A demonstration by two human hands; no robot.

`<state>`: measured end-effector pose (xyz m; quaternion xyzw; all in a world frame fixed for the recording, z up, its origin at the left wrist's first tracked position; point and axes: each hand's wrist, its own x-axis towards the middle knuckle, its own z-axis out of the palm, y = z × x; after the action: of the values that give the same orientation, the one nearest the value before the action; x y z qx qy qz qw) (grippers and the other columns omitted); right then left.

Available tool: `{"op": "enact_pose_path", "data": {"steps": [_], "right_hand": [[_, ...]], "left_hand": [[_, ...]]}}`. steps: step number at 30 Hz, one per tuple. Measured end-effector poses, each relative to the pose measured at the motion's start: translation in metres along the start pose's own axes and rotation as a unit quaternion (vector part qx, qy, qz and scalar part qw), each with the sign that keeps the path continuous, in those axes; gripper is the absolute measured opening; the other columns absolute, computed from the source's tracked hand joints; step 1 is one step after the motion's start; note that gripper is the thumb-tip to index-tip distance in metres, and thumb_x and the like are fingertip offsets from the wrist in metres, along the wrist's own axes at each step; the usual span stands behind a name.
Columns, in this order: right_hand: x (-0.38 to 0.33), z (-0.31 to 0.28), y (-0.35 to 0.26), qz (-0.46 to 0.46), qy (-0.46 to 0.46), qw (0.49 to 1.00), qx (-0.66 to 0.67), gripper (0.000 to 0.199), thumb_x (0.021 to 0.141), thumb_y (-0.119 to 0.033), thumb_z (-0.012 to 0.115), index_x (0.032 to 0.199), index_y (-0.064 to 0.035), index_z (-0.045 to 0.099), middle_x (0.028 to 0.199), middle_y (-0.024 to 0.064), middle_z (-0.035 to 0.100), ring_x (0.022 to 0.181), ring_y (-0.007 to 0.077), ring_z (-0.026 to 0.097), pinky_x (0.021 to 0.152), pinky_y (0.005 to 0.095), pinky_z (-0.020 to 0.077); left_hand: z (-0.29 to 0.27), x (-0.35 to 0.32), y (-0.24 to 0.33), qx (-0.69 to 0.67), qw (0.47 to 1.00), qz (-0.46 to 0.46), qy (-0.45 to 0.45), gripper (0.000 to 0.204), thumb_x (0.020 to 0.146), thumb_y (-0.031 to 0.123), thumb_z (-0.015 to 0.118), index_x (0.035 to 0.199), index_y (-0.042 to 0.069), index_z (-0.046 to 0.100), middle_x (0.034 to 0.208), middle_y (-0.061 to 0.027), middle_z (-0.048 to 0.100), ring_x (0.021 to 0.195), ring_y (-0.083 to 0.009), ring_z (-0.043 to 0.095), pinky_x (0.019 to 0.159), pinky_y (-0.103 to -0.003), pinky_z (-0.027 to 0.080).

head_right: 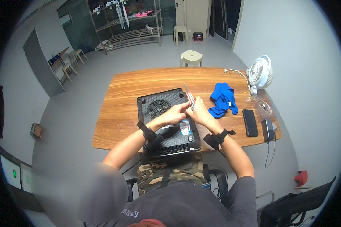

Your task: The person uses a screwdriver to remove screws from the bottom and top of a black electronic device. They then open the device to reveal internal components including a fan and circuit board.

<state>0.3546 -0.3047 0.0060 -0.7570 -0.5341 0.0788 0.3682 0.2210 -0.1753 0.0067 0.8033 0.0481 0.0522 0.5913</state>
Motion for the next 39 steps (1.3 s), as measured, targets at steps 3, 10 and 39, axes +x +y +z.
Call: {"op": "enact_pose_path", "data": {"steps": [3,10,39], "right_hand": [[-0.005,-0.009,0.013,0.056,-0.017,0.998,0.013,0.056,0.096,-0.023,0.062,0.136,0.0117,0.042,0.128,0.0364,0.058,0.120,0.0451,0.062,0.101,0.0446,0.0501],[-0.015,0.003,0.082,0.072,0.017,0.996,-0.051,0.056,0.096,-0.009,0.057,0.143,0.0108,0.034,0.136,0.0390,0.050,0.131,0.0487,0.051,0.111,0.0477,0.0420],[-0.054,0.047,0.114,0.077,0.055,0.981,-0.169,0.052,0.094,-0.015,0.065,0.137,0.0047,0.043,0.126,0.0285,0.046,0.113,0.0479,0.049,0.094,0.0579,0.0467]], "left_hand": [[0.004,-0.001,0.010,0.140,0.990,-0.013,-0.021,0.073,0.088,0.002,0.057,0.158,-0.001,0.035,0.141,-0.0253,0.060,0.129,-0.0302,0.060,0.110,-0.038,0.045],[-0.018,-0.055,-0.007,0.326,0.937,0.042,0.120,0.060,0.094,0.024,0.067,0.144,-0.004,0.051,0.146,-0.0267,0.054,0.138,-0.0394,0.050,0.116,-0.047,0.040],[-0.028,-0.148,-0.084,0.375,0.883,-0.062,0.276,0.074,0.098,0.034,0.067,0.157,0.004,0.034,0.163,-0.0262,0.025,0.152,-0.0446,0.023,0.121,-0.056,0.028]]}}
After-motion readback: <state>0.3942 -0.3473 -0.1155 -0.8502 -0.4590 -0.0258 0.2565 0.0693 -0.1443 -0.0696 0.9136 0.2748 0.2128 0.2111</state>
